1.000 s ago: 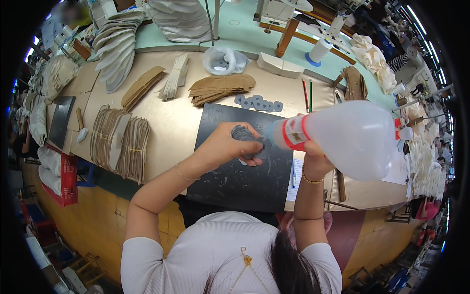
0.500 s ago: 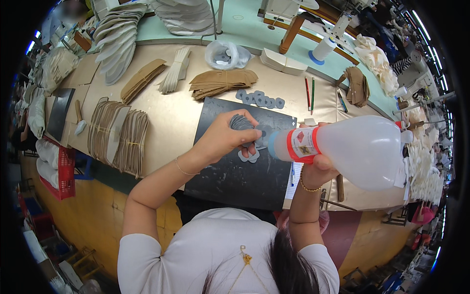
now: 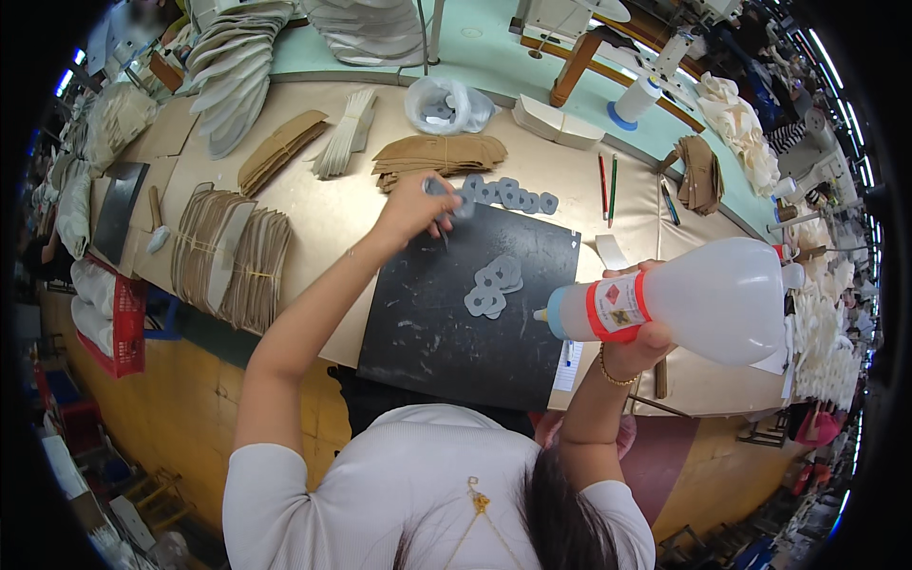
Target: The person applies glue from a squeeze bottle onto small gray plastic pieces on a black mat, then places them on the table. The person repeats this process for multiple pieces.
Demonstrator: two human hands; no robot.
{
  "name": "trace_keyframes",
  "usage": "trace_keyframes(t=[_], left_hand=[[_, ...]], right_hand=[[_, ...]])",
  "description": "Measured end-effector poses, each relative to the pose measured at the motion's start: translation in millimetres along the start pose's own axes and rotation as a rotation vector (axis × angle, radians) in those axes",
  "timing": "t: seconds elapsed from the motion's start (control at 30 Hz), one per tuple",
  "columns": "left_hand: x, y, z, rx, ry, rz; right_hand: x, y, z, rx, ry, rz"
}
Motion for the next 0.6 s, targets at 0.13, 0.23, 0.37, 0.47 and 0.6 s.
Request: trace_keyframes(t=[0.13, 0.23, 0.37, 0.47, 0.6], left_hand=[[-12.9, 1.9, 45.0, -0.086, -0.001, 0.223], [-15.4, -5.0, 53.0, -0.11, -0.045, 0.42], [-63.0, 9.0, 72.9, 0.358, -0.407, 1.074], [-110.9, 14.0, 81.6, 0.175, -0.508, 1.148], [-136.3, 18.0, 67.7, -0.48, -0.192, 0.616]], right_hand=[[-4.0, 4.4, -1.0, 0.047, -0.001, -0.139], [-6.7, 7.8, 0.3, -0.054, 0.011, -0.125], [-8.9, 13.1, 5.9, -0.035, -0.04, -0.063], [-9.9, 7.8, 6.7, -0.051, -0.03, -0.08], [-9.6, 3.1, 3.8, -0.025, -0.047, -0.123]])
Point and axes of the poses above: each hand's wrist, its own z-axis towards the middle knuckle, its own x-axis out of the palm, y = z × x, the point moved 3 cm from there along z, towards the middle knuckle, and after that the axes turned 12 degrees about y, right-handed, at the moved point
